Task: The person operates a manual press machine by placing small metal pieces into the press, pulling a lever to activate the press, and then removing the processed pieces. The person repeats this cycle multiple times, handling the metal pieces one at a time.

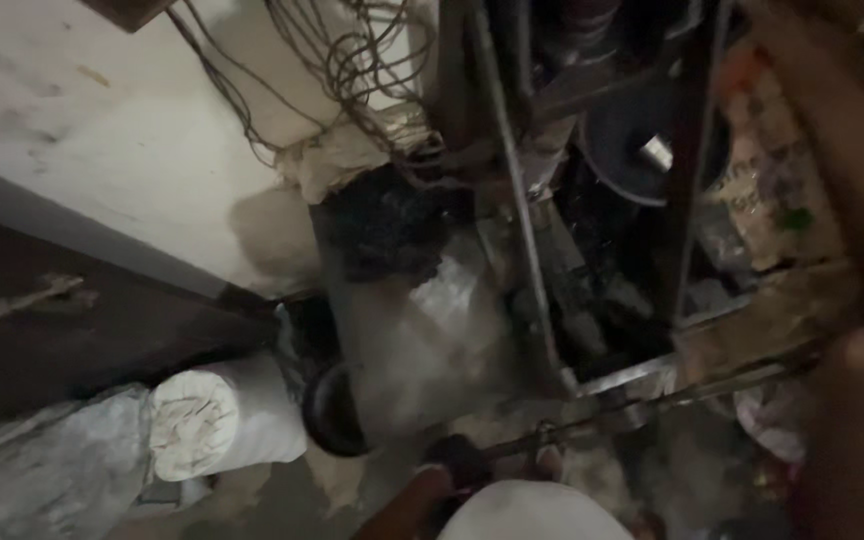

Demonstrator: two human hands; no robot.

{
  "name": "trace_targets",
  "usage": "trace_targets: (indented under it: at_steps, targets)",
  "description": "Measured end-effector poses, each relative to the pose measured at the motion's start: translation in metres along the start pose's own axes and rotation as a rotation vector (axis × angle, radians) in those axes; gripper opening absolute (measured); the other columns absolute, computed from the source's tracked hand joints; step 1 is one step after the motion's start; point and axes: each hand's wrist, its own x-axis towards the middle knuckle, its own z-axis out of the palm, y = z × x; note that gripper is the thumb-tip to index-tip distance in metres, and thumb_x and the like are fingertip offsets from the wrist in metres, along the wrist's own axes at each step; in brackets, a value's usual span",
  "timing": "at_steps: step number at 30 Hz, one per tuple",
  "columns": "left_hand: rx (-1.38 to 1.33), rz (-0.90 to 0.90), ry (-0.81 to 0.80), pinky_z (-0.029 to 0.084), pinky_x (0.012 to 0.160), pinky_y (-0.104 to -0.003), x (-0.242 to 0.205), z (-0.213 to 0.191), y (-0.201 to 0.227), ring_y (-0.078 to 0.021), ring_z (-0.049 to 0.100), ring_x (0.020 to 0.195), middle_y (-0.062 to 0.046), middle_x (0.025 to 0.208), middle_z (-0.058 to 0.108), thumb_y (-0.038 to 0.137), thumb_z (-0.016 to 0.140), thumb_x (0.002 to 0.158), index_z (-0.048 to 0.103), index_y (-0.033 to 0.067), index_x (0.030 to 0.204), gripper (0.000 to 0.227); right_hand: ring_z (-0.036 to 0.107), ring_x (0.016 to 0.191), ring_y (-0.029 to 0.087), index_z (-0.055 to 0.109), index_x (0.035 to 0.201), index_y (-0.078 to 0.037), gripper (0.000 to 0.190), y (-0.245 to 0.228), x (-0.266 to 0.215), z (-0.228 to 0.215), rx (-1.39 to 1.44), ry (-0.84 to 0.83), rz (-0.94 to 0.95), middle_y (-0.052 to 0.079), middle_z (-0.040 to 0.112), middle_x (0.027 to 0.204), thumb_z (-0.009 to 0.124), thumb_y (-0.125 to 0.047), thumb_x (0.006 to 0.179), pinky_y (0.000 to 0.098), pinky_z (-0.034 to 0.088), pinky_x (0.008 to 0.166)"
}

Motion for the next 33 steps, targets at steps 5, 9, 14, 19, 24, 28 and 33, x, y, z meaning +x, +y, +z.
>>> trace_targets:
  at_steps: [5,9,14,19,24,28,33]
  targets:
    - [0.019,-0.071,0.078,0.055,0.082,-0.050,-0.042,-0.025,0.041,-0.0356,0.071,0.093,-0.018,0.099,0.075,0.050,0.067,0.086,0.080,0.0095,0.100,0.045,0.065,0.093,0.021,0.055,0.149,-0.008,0.048,-0.032,0.084,0.015,-0.073,-0.035,-0.071,0.011,0.067,0.116,0.058,-0.031,0.107,0.0385,0.052,0.082]
    - [0.050,-0.126,0.110,0.055,0.087,-0.051,-0.080,-0.045,0.057,-0.0375,0.070,0.099,-0.018,0.104,0.074,0.053,0.066,0.085,0.079,0.0121,0.104,0.046,0.066,0.092,0.022,0.057,0.146,-0.007,0.046,-0.026,0.093,0.017,-0.121,-0.036,-0.067,0.012,0.068,0.114,0.057,-0.031,0.107,0.0399,0.052,0.082]
    - [0.087,-0.246,0.161,0.054,0.093,-0.052,-0.110,-0.067,0.080,-0.0398,0.068,0.107,-0.018,0.111,0.072,0.056,0.066,0.084,0.077,0.0153,0.108,0.048,0.066,0.091,0.024,0.060,0.143,-0.005,0.044,-0.018,0.096,0.037,-0.153,-0.074,-0.067,0.013,0.069,0.112,0.055,-0.030,0.107,0.0416,0.052,0.082]
    - [0.137,-0.259,0.248,0.057,0.088,-0.051,-0.093,-0.067,0.124,-0.0392,0.071,0.099,-0.020,0.103,0.073,0.043,0.069,0.079,0.079,0.0129,0.097,0.037,0.067,0.090,0.026,0.062,0.140,-0.004,0.043,-0.009,0.102,0.037,-0.209,-0.132,-0.058,0.014,0.069,0.109,0.054,-0.030,0.107,0.0433,0.052,0.083]
    - [0.066,-0.249,0.418,0.056,0.086,-0.053,-0.057,-0.054,0.123,-0.0396,0.072,0.096,-0.021,0.101,0.075,0.037,0.063,0.083,0.079,0.0128,0.093,0.030,0.067,0.089,0.028,0.065,0.137,-0.002,0.043,-0.003,0.108,0.036,-0.216,-0.215,-0.084,0.015,0.070,0.106,0.052,-0.029,0.106,0.0450,0.052,0.083]
    - [0.081,-0.297,0.379,0.055,0.088,-0.054,-0.042,-0.042,0.107,-0.0398,0.070,0.098,-0.020,0.105,0.073,0.036,0.066,0.079,0.079,0.0126,0.097,0.032,0.068,0.088,0.030,0.067,0.134,-0.001,0.043,0.001,0.115,0.024,-0.255,-0.311,-0.142,0.016,0.071,0.104,0.051,-0.029,0.106,0.0464,0.052,0.083]
    - [0.132,-0.343,0.321,0.058,0.086,-0.051,-0.033,-0.033,0.102,-0.0389,0.073,0.096,-0.019,0.106,0.075,0.030,0.058,0.087,0.081,0.0096,0.099,0.033,0.068,0.087,0.032,0.069,0.131,0.001,0.043,-0.005,0.129,0.006,-0.422,-0.500,-0.327,0.018,0.071,0.101,0.050,-0.029,0.106,0.0481,0.052,0.084]
